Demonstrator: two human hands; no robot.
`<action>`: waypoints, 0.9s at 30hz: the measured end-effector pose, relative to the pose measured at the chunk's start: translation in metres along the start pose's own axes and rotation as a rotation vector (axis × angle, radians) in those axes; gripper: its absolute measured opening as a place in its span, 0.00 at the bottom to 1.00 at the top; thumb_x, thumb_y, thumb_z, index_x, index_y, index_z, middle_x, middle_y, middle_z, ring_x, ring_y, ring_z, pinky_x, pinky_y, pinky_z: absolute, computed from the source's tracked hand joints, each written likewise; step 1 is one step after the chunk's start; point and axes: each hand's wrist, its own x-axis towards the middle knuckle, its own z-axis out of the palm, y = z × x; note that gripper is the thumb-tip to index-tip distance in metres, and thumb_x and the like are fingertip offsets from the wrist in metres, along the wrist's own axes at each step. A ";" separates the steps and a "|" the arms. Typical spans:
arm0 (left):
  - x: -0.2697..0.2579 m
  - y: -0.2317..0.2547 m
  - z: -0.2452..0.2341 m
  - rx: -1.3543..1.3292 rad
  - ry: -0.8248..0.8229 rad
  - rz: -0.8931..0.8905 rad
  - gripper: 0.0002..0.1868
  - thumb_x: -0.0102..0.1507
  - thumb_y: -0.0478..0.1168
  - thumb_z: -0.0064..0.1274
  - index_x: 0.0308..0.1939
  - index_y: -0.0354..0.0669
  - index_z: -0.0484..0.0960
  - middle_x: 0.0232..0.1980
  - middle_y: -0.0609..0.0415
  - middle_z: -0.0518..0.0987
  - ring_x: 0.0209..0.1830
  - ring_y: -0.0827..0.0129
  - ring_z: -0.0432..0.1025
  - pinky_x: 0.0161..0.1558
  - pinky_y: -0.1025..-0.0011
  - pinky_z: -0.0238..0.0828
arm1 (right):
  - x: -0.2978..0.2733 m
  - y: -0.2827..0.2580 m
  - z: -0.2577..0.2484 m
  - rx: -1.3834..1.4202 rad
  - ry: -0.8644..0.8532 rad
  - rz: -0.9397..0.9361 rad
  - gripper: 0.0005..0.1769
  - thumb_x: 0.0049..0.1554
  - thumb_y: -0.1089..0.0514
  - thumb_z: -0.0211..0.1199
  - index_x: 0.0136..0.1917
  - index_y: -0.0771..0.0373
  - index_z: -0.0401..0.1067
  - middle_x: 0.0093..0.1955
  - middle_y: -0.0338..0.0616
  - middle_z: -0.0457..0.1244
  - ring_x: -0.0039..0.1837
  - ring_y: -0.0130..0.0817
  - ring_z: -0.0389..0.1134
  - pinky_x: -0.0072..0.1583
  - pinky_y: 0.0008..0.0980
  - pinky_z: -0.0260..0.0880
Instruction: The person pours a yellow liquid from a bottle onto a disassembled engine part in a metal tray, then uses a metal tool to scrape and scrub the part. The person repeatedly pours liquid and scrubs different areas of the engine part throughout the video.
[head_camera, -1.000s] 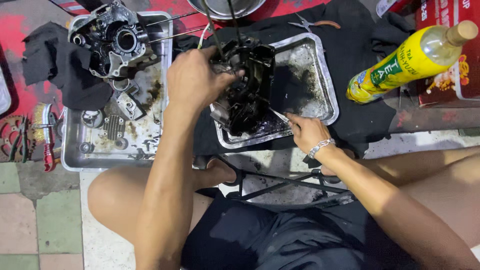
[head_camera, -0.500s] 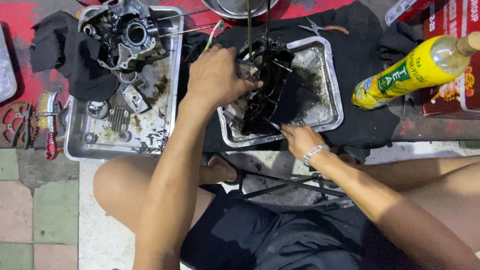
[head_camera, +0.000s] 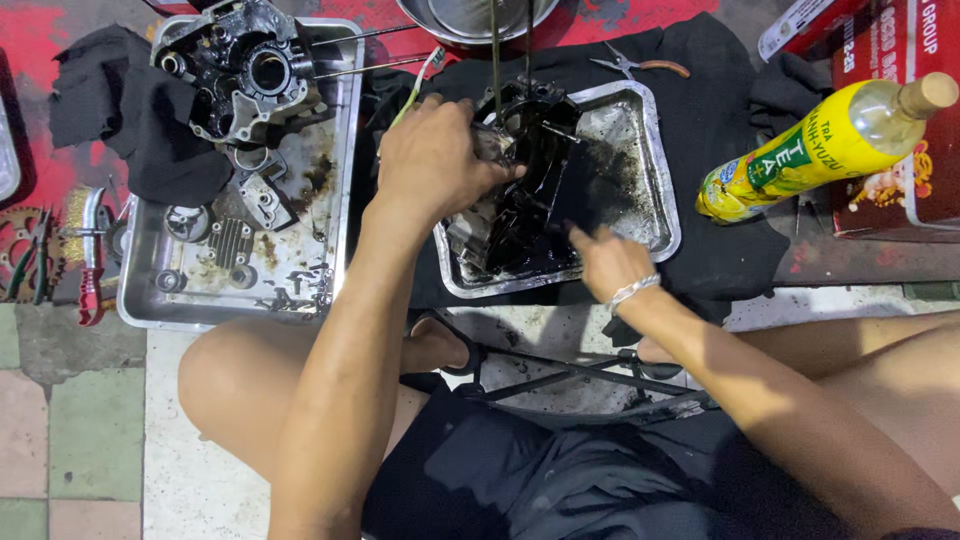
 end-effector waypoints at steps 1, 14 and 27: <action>0.000 0.000 0.000 0.006 -0.010 -0.009 0.40 0.47 0.66 0.71 0.47 0.37 0.82 0.49 0.41 0.79 0.55 0.48 0.73 0.55 0.54 0.69 | -0.001 -0.005 0.003 -0.036 -0.004 -0.027 0.31 0.54 0.64 0.54 0.70 0.49 0.72 0.44 0.61 0.68 0.36 0.55 0.71 0.39 0.51 0.74; 0.003 0.003 0.002 0.030 0.002 0.044 0.41 0.46 0.65 0.72 0.49 0.37 0.82 0.48 0.40 0.79 0.53 0.47 0.73 0.54 0.54 0.69 | 0.007 0.002 -0.017 0.227 -0.124 0.115 0.19 0.62 0.59 0.51 0.63 0.55 0.76 0.47 0.56 0.72 0.43 0.54 0.74 0.48 0.52 0.75; 0.002 0.005 0.002 0.023 -0.012 0.018 0.44 0.46 0.64 0.73 0.54 0.37 0.81 0.52 0.38 0.78 0.56 0.47 0.72 0.54 0.53 0.69 | 0.007 0.006 0.004 0.457 -0.212 0.232 0.17 0.59 0.56 0.59 0.59 0.61 0.78 0.53 0.58 0.70 0.56 0.55 0.72 0.61 0.46 0.71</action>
